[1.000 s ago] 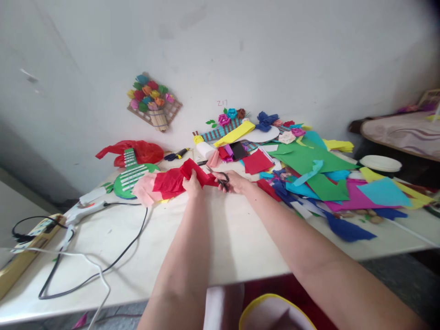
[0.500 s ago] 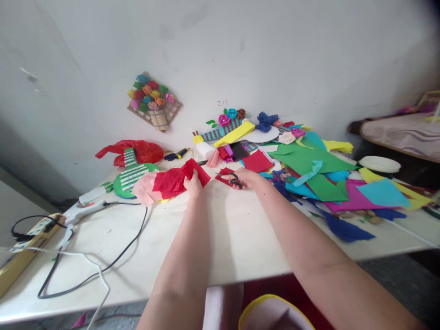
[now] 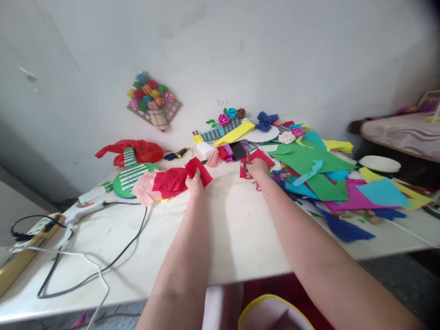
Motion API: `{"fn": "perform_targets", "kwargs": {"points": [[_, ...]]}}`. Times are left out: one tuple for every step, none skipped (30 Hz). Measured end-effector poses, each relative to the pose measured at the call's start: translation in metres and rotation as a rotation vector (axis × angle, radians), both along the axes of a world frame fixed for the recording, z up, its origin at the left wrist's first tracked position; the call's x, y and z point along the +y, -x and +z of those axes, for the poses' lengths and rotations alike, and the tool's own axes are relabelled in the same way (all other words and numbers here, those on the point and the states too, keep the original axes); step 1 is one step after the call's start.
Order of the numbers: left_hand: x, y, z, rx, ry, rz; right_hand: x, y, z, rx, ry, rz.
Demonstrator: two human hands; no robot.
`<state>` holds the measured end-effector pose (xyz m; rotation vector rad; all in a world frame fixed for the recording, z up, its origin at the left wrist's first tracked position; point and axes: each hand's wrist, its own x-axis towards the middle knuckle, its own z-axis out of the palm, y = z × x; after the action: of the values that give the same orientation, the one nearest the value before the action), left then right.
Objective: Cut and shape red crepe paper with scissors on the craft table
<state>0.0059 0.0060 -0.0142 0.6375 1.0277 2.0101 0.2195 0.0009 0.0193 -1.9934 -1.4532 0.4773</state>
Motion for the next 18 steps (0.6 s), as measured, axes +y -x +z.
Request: {"fn": "perform_targets", "kwargs": {"points": [[0.0,0.0,0.0,0.003,0.006,0.001,-0.001,0.003,-0.001,0.041,-0.045,0.027],[-0.001,0.0,0.0,0.008,0.011,0.002,-0.002,0.008,-0.002,0.08,-0.085,0.057],[-0.001,0.0,0.0,0.013,0.015,0.002,-0.003,0.013,-0.003,0.108,-0.11,0.09],[-0.001,0.0,0.0,0.018,0.016,-0.001,-0.003,0.018,-0.004,0.133,-0.112,0.126],[0.0,0.0,0.0,0.022,0.015,-0.005,-0.004,0.023,-0.004,0.15,-0.105,0.166],[0.0,0.0,-0.001,0.026,0.014,-0.011,-0.005,0.027,-0.004,0.142,-0.094,0.205],[0.0,0.0,-0.001,0.027,0.014,-0.017,-0.005,0.031,-0.005,0.091,-0.068,0.226],[0.001,0.0,-0.001,0.027,0.015,-0.022,-0.006,0.035,-0.005,0.024,-0.044,0.225],[0.002,0.0,-0.002,0.028,0.019,-0.025,-0.006,0.037,-0.006,-0.043,-0.03,0.219],[0.002,0.0,-0.002,0.03,0.025,-0.027,-0.006,0.04,-0.006,-0.113,-0.022,0.213],[0.003,0.0,-0.003,0.034,0.032,-0.029,-0.006,0.041,-0.007,-0.173,-0.02,0.209],[0.003,0.0,-0.003,0.037,0.038,-0.034,-0.007,0.043,-0.008,-0.223,-0.024,0.214],[0.003,-0.001,-0.002,0.039,0.04,-0.044,-0.007,0.044,-0.009,-0.263,-0.032,0.226],[0.003,-0.002,-0.002,0.04,0.04,-0.056,-0.008,0.045,-0.009,-0.293,-0.042,0.243],[0.002,-0.003,-0.001,0.038,0.033,-0.071,-0.009,0.047,-0.009,-0.313,-0.05,0.261],[0.002,-0.004,0.0,0.035,0.021,-0.084,-0.01,0.049,-0.009,-0.324,-0.056,0.278],[0.001,-0.005,0.0,0.032,0.006,-0.095,-0.012,0.051,-0.008,-0.333,-0.058,0.291],[0.0,-0.006,0.001,0.03,-0.006,-0.101,-0.013,0.053,-0.007,-0.339,-0.054,0.301]]}}
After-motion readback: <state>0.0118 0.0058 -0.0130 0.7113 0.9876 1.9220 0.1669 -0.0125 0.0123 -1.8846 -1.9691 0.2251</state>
